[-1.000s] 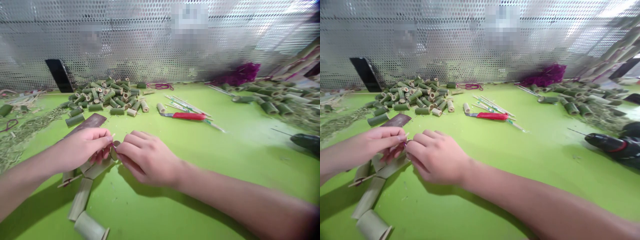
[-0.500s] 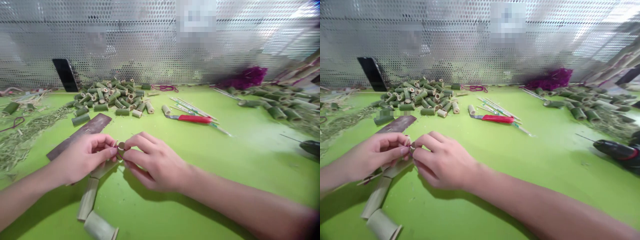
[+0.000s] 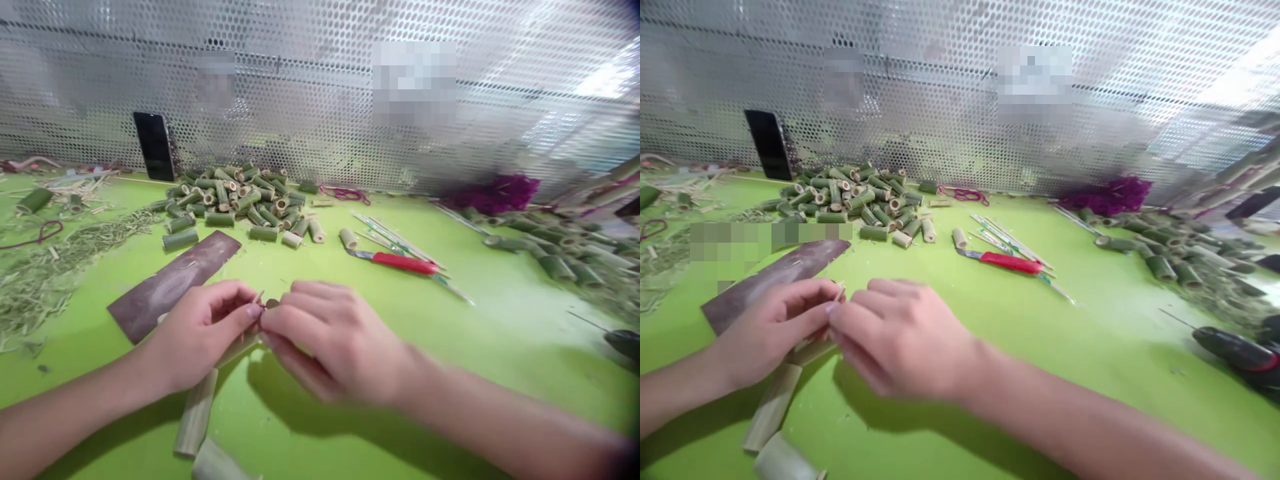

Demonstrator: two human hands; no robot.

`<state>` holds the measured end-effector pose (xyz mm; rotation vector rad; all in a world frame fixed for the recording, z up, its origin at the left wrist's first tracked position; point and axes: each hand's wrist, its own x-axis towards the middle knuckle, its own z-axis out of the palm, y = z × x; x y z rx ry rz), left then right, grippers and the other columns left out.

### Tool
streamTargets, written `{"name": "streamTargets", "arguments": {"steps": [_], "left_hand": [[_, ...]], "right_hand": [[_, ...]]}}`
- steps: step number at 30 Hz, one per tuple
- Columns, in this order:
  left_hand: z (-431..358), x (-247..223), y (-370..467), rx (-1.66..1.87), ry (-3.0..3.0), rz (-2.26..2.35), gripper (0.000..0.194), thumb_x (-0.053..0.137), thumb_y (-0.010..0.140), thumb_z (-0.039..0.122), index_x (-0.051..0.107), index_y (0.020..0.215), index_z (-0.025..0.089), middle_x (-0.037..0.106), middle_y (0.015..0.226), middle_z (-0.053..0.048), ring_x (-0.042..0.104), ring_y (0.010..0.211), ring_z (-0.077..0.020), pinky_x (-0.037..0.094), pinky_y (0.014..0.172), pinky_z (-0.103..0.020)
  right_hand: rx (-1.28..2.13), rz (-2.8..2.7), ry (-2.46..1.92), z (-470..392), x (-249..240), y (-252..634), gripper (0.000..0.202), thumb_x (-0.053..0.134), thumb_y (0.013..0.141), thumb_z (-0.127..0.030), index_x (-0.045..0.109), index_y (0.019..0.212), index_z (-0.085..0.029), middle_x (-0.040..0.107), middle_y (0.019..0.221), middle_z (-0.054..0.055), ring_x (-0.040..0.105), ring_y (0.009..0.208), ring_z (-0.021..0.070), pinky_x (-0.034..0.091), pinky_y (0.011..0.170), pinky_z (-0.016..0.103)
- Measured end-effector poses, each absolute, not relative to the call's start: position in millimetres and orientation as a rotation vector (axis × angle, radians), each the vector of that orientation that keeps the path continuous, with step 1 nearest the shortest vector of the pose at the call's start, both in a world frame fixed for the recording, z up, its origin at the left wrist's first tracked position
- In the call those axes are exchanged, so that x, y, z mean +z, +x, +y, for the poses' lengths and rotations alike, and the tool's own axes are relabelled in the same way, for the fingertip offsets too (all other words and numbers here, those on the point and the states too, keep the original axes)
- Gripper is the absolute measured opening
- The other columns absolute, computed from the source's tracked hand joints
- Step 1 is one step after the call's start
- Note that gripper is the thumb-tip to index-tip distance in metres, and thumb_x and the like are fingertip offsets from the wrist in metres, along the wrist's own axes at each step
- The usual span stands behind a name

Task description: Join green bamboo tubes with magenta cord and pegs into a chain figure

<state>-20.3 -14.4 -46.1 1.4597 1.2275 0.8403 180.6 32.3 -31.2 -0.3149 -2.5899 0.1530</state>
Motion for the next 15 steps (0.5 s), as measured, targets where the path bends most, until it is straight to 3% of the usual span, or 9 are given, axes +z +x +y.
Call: {"name": "streamTargets", "arguments": {"steps": [4,9,15], "left_hand": [[-13,-44,-22,0.830,1.370,1.208,0.027,0.056,0.094,0.043,0.065,0.086,0.019,0.062,0.077,0.000,0.054,0.069,-0.0145,0.044,0.063,-0.027],[-13,-47,-22,0.841,1.497,1.233,0.025,0.055,0.096,0.042,0.066,0.090,0.020,0.065,0.084,0.000,0.059,0.080,-0.0173,0.047,0.071,-0.028],[-17,-57,-27,0.848,1.688,1.374,0.027,0.050,0.101,0.045,0.065,0.094,0.024,0.064,0.083,0.003,0.057,0.075,-0.0155,0.045,0.064,-0.026]], "right_hand": [[-0.204,-2.620,-0.284,19,-47,171,0.027,0.044,0.099,-0.010,0.063,0.081,-0.016,0.060,0.069,0.002,0.046,0.061,0.0153,0.033,0.053,0.033],[-0.277,-2.605,-0.205,17,-52,168,0.028,0.042,0.099,-0.010,0.064,0.082,-0.015,0.061,0.073,0.002,0.048,0.066,0.0165,0.034,0.053,0.033],[0.308,-2.416,-0.506,33,-43,180,0.015,0.049,0.100,-0.017,0.061,0.090,-0.017,0.061,0.083,0.004,0.053,0.075,0.0153,0.047,0.068,0.029]]}}
